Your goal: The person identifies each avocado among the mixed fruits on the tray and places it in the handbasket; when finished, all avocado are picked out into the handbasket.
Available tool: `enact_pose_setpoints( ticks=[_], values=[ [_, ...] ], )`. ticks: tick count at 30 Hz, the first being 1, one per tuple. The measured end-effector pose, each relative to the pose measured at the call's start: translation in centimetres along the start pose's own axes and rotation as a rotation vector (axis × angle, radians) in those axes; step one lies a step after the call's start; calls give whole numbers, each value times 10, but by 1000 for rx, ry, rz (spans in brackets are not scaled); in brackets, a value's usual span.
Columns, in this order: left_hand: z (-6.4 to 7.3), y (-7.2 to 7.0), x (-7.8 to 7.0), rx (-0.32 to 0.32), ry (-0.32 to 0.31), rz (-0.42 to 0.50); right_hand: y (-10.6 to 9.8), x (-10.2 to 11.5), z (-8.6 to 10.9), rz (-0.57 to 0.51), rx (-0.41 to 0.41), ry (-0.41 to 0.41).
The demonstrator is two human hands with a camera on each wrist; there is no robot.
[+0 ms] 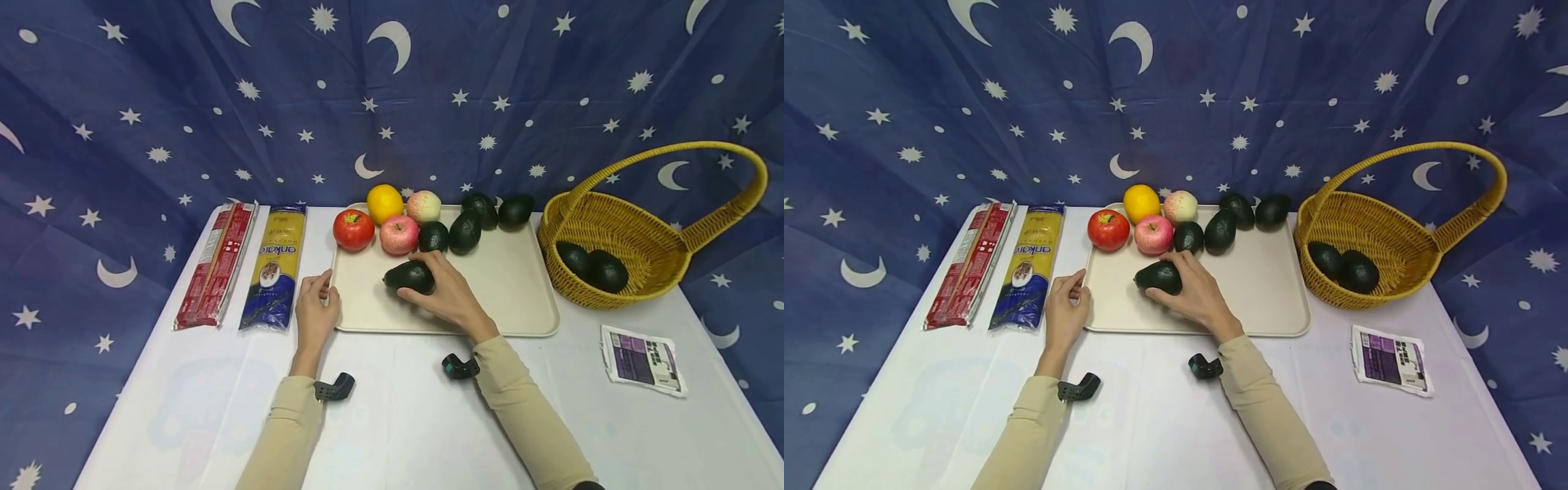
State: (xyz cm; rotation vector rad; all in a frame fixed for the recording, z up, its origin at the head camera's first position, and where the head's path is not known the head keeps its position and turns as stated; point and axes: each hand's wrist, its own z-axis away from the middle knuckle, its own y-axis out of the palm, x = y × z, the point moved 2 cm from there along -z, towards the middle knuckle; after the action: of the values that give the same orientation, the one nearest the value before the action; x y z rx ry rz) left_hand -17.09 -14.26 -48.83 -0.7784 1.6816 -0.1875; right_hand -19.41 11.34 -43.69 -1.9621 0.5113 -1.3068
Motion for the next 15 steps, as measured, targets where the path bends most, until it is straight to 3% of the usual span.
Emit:
enact_pose_setpoints(
  ticks=[9,15],
  values=[
    [0,0,1,-2,1,-5,-11,-8,5,-35,-56,20],
    [0,0,1,2,0,-7,-24,-8,10,-57,-134,33]
  ],
)
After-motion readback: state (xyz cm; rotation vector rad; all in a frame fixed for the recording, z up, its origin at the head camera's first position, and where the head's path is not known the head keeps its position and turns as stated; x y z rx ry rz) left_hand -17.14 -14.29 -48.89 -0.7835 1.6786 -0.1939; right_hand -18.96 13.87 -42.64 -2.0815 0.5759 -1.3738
